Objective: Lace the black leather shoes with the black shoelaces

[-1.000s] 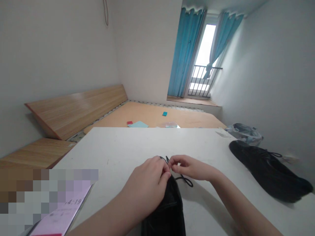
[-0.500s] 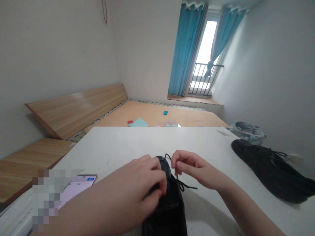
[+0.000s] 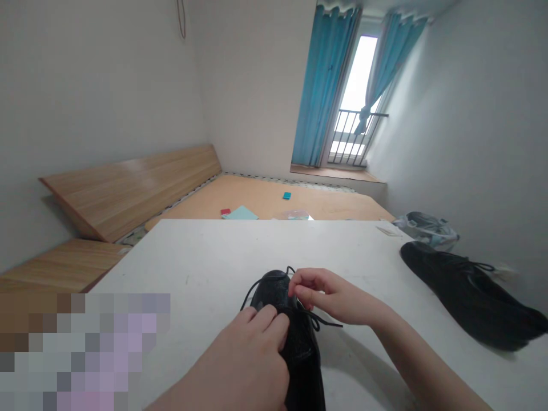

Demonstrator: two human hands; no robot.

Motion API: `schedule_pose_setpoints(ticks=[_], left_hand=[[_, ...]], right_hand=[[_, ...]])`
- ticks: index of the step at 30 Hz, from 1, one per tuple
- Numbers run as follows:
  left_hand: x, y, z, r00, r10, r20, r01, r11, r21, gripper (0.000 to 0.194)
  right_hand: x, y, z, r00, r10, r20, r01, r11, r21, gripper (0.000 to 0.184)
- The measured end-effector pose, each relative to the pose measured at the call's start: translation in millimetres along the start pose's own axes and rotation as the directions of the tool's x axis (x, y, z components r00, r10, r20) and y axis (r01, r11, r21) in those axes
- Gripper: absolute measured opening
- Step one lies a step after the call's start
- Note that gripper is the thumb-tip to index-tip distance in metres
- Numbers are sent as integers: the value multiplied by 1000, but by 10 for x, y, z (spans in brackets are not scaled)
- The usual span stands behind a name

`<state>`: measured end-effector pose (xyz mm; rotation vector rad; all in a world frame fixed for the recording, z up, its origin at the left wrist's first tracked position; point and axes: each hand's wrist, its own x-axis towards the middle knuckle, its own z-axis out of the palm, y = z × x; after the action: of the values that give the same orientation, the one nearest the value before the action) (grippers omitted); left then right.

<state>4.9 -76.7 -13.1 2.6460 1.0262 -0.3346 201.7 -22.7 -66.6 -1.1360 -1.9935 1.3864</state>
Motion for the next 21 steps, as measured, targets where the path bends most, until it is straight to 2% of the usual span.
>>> schedule_pose_setpoints(ticks=[2,5,7,8,10,12,15,18,21], left_hand=[[-42,-14,-55,997,-9,-77,9,1000,3,14],[-146,-118,-136,967,-6,-253,13,1000,28,34],[-222,-214,-194,914,-59,-401,78,996,32,37],[-256,-256,-226,886,-136,-442,147,989,-10,37],[-308,-313,-292,848,-323,-421,291,946,-140,42],[-336,-335,-349,846,-406,-346,353,913,-206,45],[-334,-348,-389,879,-394,-269,363,918,-159,38],[-302,-369,-361,886,-415,-209,403,910,-99,33],[-267,-389,-285,883,-425,-200,412,905,-103,29]], right_hand=[[5,-21,-3,999,-10,-33,8,997,-82,20],[3,-98,14,987,-66,-144,33,975,-220,19],[-4,-192,62,974,-98,-203,39,960,-279,17],[-6,-251,99,970,-121,-212,52,951,-304,16],[-3,-384,188,970,-180,-163,113,928,-354,15],[15,-517,274,972,-233,-38,198,892,-405,16],[60,-662,339,969,-211,127,247,839,-486,11],[94,-716,299,977,-110,180,190,832,-521,7],[102,-709,222,978,-43,202,147,831,-536,22]])
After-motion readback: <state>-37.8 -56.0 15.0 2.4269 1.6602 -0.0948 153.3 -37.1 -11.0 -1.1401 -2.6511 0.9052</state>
